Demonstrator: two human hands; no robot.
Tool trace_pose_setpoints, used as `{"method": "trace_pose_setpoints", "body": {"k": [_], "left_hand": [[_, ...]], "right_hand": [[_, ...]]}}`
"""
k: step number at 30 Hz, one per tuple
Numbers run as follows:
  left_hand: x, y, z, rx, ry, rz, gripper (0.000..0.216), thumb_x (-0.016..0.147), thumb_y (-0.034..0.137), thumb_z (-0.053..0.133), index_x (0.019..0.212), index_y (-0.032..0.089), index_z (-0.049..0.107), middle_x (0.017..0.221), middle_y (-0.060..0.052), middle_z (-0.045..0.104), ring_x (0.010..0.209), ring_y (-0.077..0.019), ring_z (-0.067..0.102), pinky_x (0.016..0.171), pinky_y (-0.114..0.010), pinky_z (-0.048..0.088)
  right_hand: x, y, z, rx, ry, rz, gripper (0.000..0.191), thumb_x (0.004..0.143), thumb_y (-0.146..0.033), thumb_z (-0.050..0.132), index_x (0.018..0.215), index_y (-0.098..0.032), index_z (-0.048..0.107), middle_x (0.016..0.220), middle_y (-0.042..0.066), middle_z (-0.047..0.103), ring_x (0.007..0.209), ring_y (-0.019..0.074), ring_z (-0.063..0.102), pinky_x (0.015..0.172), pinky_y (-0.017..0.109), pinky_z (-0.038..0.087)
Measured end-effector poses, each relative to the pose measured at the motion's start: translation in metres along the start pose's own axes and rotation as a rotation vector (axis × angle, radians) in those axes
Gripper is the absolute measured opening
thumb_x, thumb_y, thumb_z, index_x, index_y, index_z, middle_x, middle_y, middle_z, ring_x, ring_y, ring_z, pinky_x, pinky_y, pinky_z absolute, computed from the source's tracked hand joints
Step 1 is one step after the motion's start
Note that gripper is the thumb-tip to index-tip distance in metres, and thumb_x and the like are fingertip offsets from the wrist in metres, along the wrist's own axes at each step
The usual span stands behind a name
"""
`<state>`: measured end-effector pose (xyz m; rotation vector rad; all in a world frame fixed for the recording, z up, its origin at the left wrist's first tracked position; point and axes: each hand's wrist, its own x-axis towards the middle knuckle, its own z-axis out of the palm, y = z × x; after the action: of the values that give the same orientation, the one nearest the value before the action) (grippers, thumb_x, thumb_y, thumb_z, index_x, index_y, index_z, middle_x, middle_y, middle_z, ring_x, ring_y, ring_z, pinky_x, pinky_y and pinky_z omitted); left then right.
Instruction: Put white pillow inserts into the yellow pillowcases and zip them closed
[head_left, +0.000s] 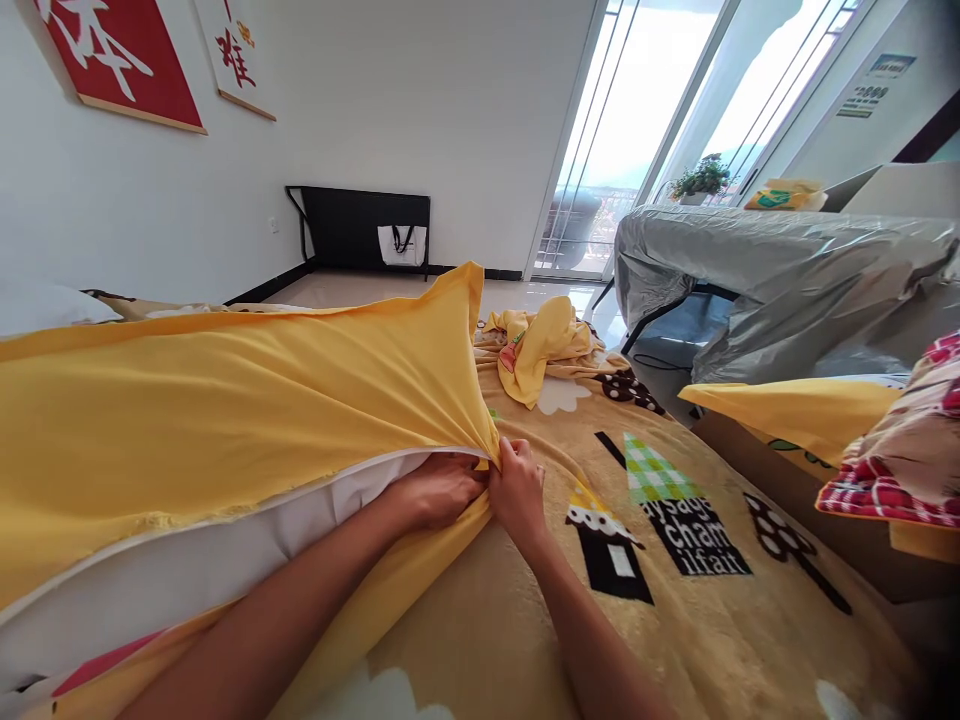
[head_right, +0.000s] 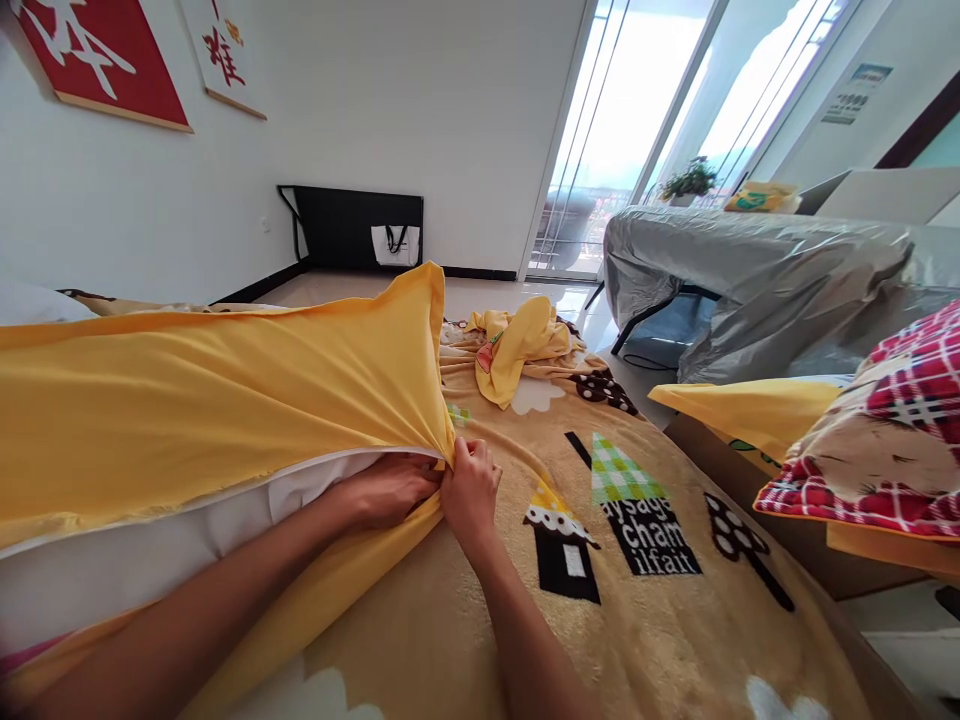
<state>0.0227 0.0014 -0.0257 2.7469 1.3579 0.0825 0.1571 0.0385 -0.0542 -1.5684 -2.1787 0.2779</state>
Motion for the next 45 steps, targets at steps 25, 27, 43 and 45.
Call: {"method": "trace_pose_setpoints", "body": {"k": [25,27,43,45], "left_hand": [[0.0,0.007,-0.006,-0.038,-0.093,-0.133,0.03,0.086,0.014,0.041,0.095,0.015,0.069,0.109,-0.011,0.065,0.102,-0.0253,0.057,0.091,-0.035,0.044],[-0.001,0.006,-0.006,-0.039,-0.072,-0.137,0.032,0.088,0.016,0.039,0.099,0.013,0.068,0.116,-0.013,0.062,0.107,-0.0267,0.055,0.094,-0.037,0.042],[-0.006,-0.002,0.001,-0.222,0.167,-0.204,0.031,0.087,0.019,0.045,0.112,0.021,0.063,0.125,-0.008,0.059,0.116,-0.0254,0.051,0.101,-0.038,0.038],[-0.004,-0.002,0.001,-0.29,0.225,-0.27,0.029,0.086,0.022,0.048,0.112,0.02,0.062,0.123,-0.008,0.061,0.111,-0.0248,0.054,0.099,-0.037,0.04]], "right_hand": [[0.014,0.019,0.017,0.41,-0.17,0.112,0.013,0.057,-0.011,0.047,0.061,-0.017,0.058,0.065,0.006,0.062,0.067,0.0185,0.056,0.056,0.025,0.032],[0.014,0.018,0.023,0.579,-0.127,0.135,0.012,0.056,-0.017,0.044,0.061,-0.017,0.055,0.062,0.003,0.059,0.062,0.0159,0.052,0.053,0.023,0.032],[0.011,0.006,0.019,1.247,-0.135,0.285,0.023,0.046,-0.025,0.05,0.066,-0.016,0.056,0.057,-0.004,0.052,0.051,0.0096,0.041,0.049,0.021,0.033],[0.01,0.007,0.015,1.245,-0.145,0.28,0.021,0.046,-0.023,0.051,0.065,-0.016,0.057,0.056,-0.005,0.051,0.051,0.0091,0.04,0.048,0.021,0.031]]}}
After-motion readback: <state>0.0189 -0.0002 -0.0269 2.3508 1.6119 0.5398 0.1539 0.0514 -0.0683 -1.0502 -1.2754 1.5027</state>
